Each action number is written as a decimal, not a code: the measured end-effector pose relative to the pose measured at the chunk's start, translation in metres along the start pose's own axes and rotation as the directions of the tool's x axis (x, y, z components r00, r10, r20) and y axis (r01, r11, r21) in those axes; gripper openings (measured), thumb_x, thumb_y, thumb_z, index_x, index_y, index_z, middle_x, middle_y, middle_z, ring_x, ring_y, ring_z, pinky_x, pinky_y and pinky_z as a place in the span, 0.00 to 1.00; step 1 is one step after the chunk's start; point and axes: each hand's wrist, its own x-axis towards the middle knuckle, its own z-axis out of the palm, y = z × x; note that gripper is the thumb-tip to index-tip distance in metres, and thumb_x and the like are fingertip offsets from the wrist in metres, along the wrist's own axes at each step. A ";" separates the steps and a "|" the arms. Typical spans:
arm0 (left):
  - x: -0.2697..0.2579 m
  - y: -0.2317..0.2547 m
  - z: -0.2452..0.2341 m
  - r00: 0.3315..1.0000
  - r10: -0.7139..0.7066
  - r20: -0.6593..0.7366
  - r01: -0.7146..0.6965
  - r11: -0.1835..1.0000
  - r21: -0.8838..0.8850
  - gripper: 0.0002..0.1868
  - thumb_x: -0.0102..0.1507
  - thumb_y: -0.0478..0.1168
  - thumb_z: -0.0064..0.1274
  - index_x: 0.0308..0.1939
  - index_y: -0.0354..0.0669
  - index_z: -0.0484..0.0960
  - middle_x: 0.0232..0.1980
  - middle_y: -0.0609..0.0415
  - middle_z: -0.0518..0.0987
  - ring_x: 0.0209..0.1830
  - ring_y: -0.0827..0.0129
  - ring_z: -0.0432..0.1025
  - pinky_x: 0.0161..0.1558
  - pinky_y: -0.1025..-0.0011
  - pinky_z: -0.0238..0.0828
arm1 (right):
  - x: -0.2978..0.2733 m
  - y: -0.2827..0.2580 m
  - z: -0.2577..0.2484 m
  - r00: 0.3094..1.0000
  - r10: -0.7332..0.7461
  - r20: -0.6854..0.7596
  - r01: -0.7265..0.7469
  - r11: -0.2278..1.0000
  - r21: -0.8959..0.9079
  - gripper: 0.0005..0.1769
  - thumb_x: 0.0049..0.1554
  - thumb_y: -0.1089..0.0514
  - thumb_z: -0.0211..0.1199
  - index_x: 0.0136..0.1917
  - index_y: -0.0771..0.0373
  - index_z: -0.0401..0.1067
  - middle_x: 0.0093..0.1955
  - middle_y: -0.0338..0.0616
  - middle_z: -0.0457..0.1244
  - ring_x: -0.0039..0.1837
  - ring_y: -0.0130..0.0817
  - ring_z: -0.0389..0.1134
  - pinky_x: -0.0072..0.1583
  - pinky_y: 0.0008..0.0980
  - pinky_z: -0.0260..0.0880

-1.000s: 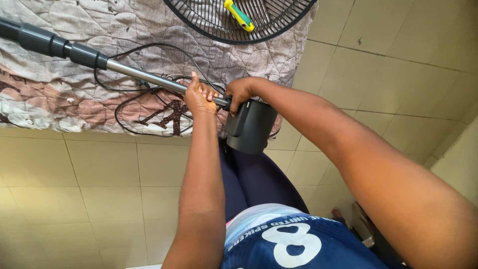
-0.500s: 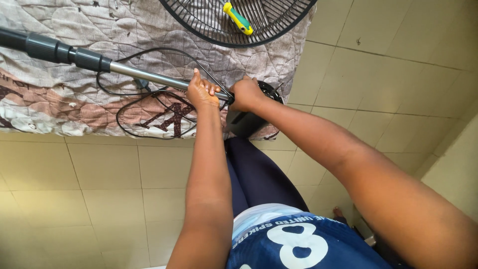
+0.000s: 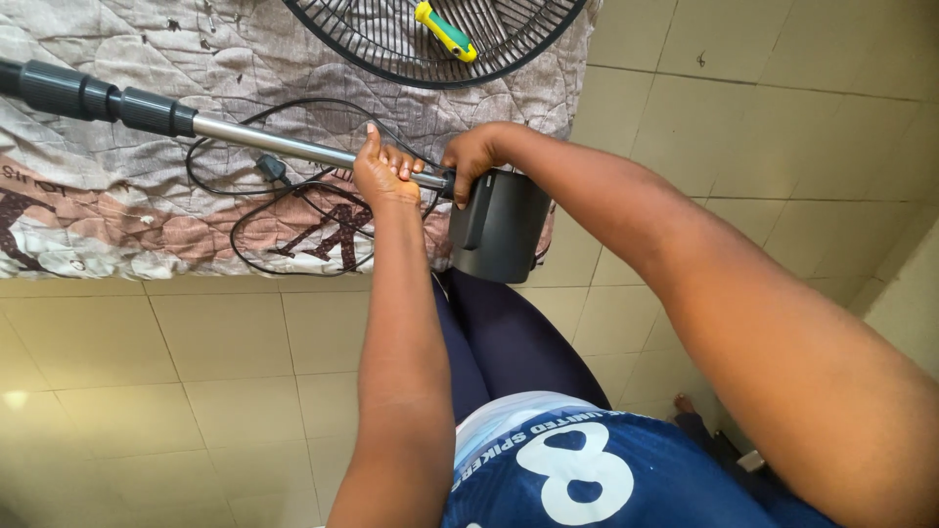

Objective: The person assembles a standing fan by attaching the front grille, motor housing, and stand pole. They use a screwdriver to secure components and connect the power cord to the base.

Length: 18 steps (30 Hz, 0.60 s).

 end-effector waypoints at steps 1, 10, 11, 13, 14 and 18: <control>0.000 0.001 0.000 1.000 0.000 0.004 0.000 1.000 0.002 0.31 0.67 0.54 0.54 0.16 0.54 0.55 0.12 0.59 0.52 0.09 0.68 0.48 0.21 0.63 0.53 | 0.002 0.001 -0.003 0.995 -0.031 0.098 0.020 0.993 0.113 0.21 0.42 0.61 0.78 0.49 0.68 0.78 0.42 0.48 0.72 0.44 0.39 0.75 0.46 0.40 0.78; 0.003 -0.003 -0.004 0.999 0.005 -0.038 -0.005 1.000 -0.001 0.31 0.67 0.53 0.54 0.15 0.53 0.55 0.12 0.57 0.53 0.09 0.66 0.49 0.21 0.62 0.54 | -0.008 0.000 0.011 0.983 -0.042 -0.180 0.011 0.985 -0.170 0.24 0.42 0.51 0.78 0.50 0.64 0.79 0.42 0.47 0.73 0.43 0.40 0.76 0.47 0.40 0.76; 0.004 -0.002 -0.004 0.999 0.003 -0.046 -0.004 1.000 -0.007 0.31 0.66 0.52 0.55 0.15 0.53 0.55 0.12 0.57 0.53 0.09 0.66 0.49 0.21 0.62 0.54 | -0.013 -0.003 0.017 0.966 -0.048 -0.255 -0.013 0.972 -0.234 0.26 0.41 0.50 0.78 0.51 0.63 0.79 0.42 0.48 0.72 0.45 0.42 0.75 0.49 0.42 0.76; 0.005 0.000 -0.003 0.998 0.000 -0.061 -0.001 1.000 -0.019 0.32 0.66 0.52 0.56 0.15 0.53 0.55 0.12 0.57 0.53 0.09 0.67 0.48 0.21 0.62 0.53 | -0.022 -0.008 0.028 0.914 -0.075 -0.399 -0.077 0.933 -0.353 0.28 0.40 0.47 0.76 0.52 0.61 0.79 0.44 0.49 0.71 0.49 0.48 0.75 0.55 0.46 0.75; 0.006 0.000 -0.003 0.999 0.000 -0.046 -0.001 1.000 -0.023 0.31 0.66 0.52 0.55 0.15 0.53 0.55 0.12 0.58 0.53 0.09 0.67 0.48 0.21 0.62 0.53 | -0.025 -0.011 0.036 0.860 -0.106 -0.499 -0.123 0.906 -0.405 0.28 0.39 0.46 0.77 0.51 0.60 0.80 0.45 0.50 0.71 0.53 0.51 0.71 0.58 0.49 0.72; 0.010 -0.004 -0.001 1.000 0.018 -0.020 -0.018 0.999 -0.035 0.31 0.66 0.52 0.55 0.15 0.54 0.55 0.12 0.58 0.52 0.10 0.67 0.48 0.21 0.62 0.51 | -0.037 -0.015 0.072 0.581 -0.258 -0.772 -0.267 0.836 -0.480 0.30 0.35 0.45 0.78 0.51 0.58 0.81 0.50 0.49 0.70 0.61 0.56 0.63 0.67 0.64 0.56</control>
